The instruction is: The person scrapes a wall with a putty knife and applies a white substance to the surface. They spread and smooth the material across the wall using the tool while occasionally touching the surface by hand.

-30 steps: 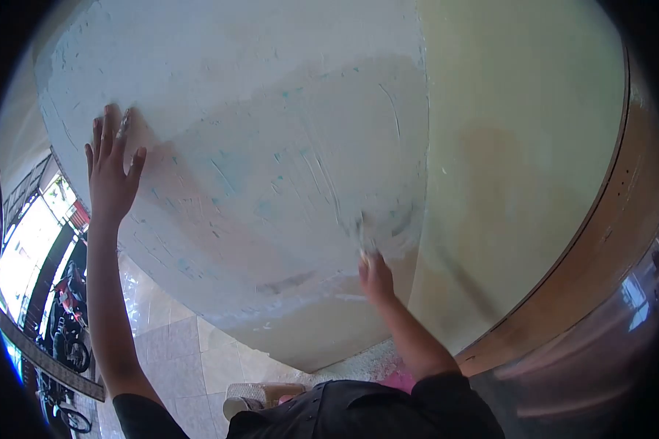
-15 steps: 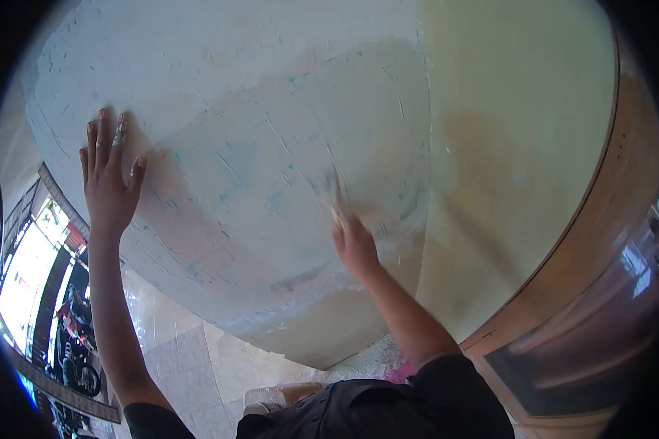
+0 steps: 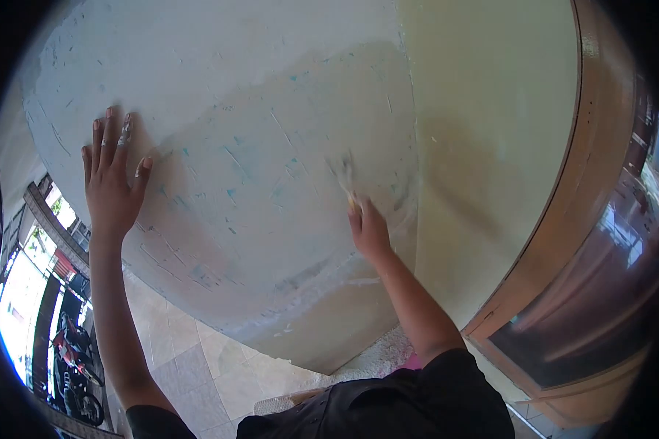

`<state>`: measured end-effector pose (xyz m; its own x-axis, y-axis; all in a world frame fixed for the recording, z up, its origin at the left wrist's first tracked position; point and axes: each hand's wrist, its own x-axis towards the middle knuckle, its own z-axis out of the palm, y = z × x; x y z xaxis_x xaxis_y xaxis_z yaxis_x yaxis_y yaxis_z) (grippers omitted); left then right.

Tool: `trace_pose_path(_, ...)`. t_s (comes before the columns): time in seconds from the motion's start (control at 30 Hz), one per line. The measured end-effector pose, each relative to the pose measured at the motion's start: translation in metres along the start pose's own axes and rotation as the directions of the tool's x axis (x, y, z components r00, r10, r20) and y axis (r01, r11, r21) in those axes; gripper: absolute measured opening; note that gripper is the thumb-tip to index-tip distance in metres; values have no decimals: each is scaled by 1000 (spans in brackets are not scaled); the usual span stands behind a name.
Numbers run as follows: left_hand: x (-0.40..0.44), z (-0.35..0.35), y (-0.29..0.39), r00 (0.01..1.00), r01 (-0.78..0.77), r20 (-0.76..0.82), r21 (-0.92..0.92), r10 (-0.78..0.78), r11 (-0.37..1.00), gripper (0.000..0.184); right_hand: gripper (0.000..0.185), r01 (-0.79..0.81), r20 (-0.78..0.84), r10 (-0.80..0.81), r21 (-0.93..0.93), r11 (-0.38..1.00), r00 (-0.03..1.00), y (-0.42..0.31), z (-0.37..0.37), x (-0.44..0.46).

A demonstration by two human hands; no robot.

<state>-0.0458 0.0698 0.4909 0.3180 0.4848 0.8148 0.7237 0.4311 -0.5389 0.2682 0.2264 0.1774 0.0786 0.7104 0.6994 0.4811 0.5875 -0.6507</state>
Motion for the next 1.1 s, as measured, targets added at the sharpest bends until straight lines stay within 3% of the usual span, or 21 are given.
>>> trace_pose_path(0.07,-2,-1,-1,1000,-2,0,-16,2,1000,61,34,-133,62,135,-23,991,989,54,22,-83)
trace_pose_path(0.1,-3,-2,-1,1000,-4,6,-24,4,1000,61,37,-242,167,242,-22,970,956,60,16,-123)
trace_pose_path(0.17,-3,-9,2,1000,10,17,-37,-9,999,61,39,-109,44,109,4,994,993,89,17,-169)
trace_pose_path(0.27,-4,-7,-1,1000,14,29,-68,-12,998,63,38,-147,-27,148,40,988,989,53,-2,-107)
trace_pose_path(0.4,-4,-3,3,1000,21,12,-57,-20,998,63,37,196,-165,-175,120,973,971,-55,-13,18)
trace_pose_path(0.43,-5,-2,3,1000,24,-10,-59,-24,998,63,37,194,-164,-173,117,974,971,-69,-9,26)
trace_pose_path(0.5,-5,-2,3,999,23,-23,-89,-25,996,62,34,317,-68,-314,31,948,947,-86,-2,34)
trace_pose_path(0.6,-5,-5,1,1000,25,4,-90,-25,996,63,35,52,107,-43,-85,995,993,-29,39,-46)
trace_pose_path(0.67,-6,-7,2,999,39,39,-64,-37,997,65,38,-132,248,155,-108,985,956,19,44,-131)
trace_pose_path(0.73,-6,-8,4,998,52,42,-101,-48,994,65,39,-37,196,49,-67,997,979,66,39,-191)
trace_pose_path(0.83,-5,-9,6,995,84,65,-83,-79,993,66,35,68,73,-64,-57,996,995,43,26,-150)
trace_pose_path(0.97,-6,-6,9,997,80,11,-117,-80,990,65,36,247,-118,-243,24,969,963,-65,16,-21)
trace_pose_path(1.1,-7,-4,6,998,58,13,-101,-57,993,64,38,122,43,-120,-56,991,992,-77,32,-14)
